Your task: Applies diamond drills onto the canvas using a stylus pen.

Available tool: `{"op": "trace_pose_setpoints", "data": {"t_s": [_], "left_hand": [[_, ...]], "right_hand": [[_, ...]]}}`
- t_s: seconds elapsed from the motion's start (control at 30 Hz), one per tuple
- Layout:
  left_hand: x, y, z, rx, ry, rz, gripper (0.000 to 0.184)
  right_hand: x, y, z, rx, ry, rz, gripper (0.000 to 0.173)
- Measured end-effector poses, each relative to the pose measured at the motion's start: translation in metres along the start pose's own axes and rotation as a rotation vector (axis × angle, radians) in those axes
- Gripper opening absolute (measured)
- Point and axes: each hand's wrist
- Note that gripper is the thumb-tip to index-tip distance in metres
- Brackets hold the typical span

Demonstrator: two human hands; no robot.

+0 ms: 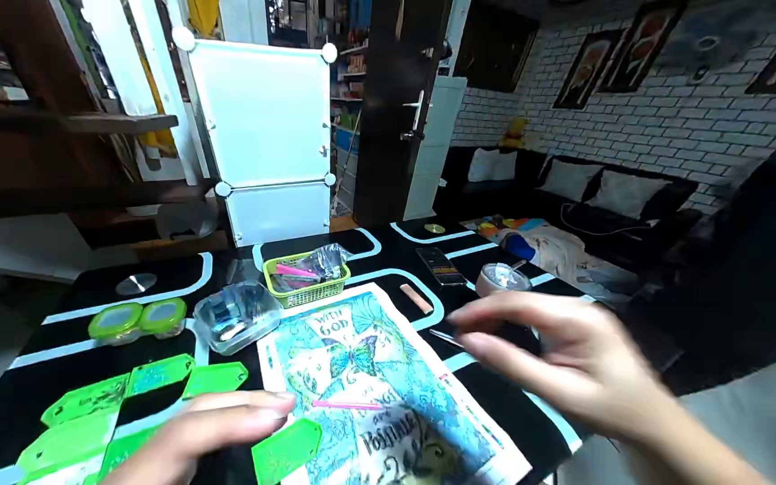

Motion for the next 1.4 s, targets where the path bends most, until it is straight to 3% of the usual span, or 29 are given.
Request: {"op": "trace_pose_setpoints", "data": {"t_s": [0.07, 0.13, 0.2, 0.27, 0.43, 0.6, 0.73, 0.97, 1.1, 1.23, 1.3, 1.4], "left_hand": [[-0.032, -0.001, 0.024, -0.073, 0.165, -0.251, 0.042], [-0.056, -0.002, 0.034, -0.166, 0.384, -0.484, 0.05], [-0.078, -0.002, 0.036, -0.244, 0.537, -0.604, 0.061], [-0.09, -0.005, 0.037, -0.304, 0.618, -0.667, 0.066], [-0.104, -0.005, 0.037, -0.401, 0.738, -0.631, 0.07], [-0.117, -0.006, 0.049, -0.348, 0.634, -0.633, 0.052], [-0.118, -0.008, 0.045, -0.33, 0.638, -0.634, 0.05], [-0.128, -0.009, 0.037, -0.285, 0.689, -0.624, 0.055], [-0.14, -0.011, 0.047, -0.198, 0.606, -0.593, 0.053], [-0.141, -0.009, 0.052, -0.184, 0.528, -0.593, 0.05], [-0.14, -0.01, 0.053, -0.186, 0.521, -0.596, 0.049], [-0.138, -0.011, 0.053, -0.22, 0.543, -0.592, 0.049]], "right_hand": [[0.02, -0.038, 0.007, -0.198, -0.118, 0.099, 0.019], [0.036, -0.07, 0.009, -0.504, -0.349, 0.127, 0.027], [0.051, -0.099, 0.006, -0.766, -0.515, 0.17, 0.029], [0.066, -0.122, 0.012, -0.886, -0.58, 0.218, 0.036], [0.09, -0.141, 0.041, -0.808, -0.546, 0.147, 0.073], [0.089, -0.141, 0.059, -0.742, -0.524, 0.139, 0.076], [0.084, -0.138, 0.068, -0.721, -0.512, 0.152, 0.075], [0.069, -0.128, 0.083, -0.67, -0.492, 0.129, 0.061], [0.071, -0.129, 0.09, -0.518, -0.391, 0.13, 0.029], [0.078, -0.132, 0.085, -0.427, -0.158, 0.401, 0.011], [0.078, -0.13, 0.077, -0.496, -0.139, 0.501, 0.015], [0.077, -0.123, 0.062, -0.706, -0.343, 0.439, 0.024]]}}
Point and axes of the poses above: each hand's wrist, its own z-axis away from the middle knuckle, its own y-axis out of the back of the hand, x = y × z
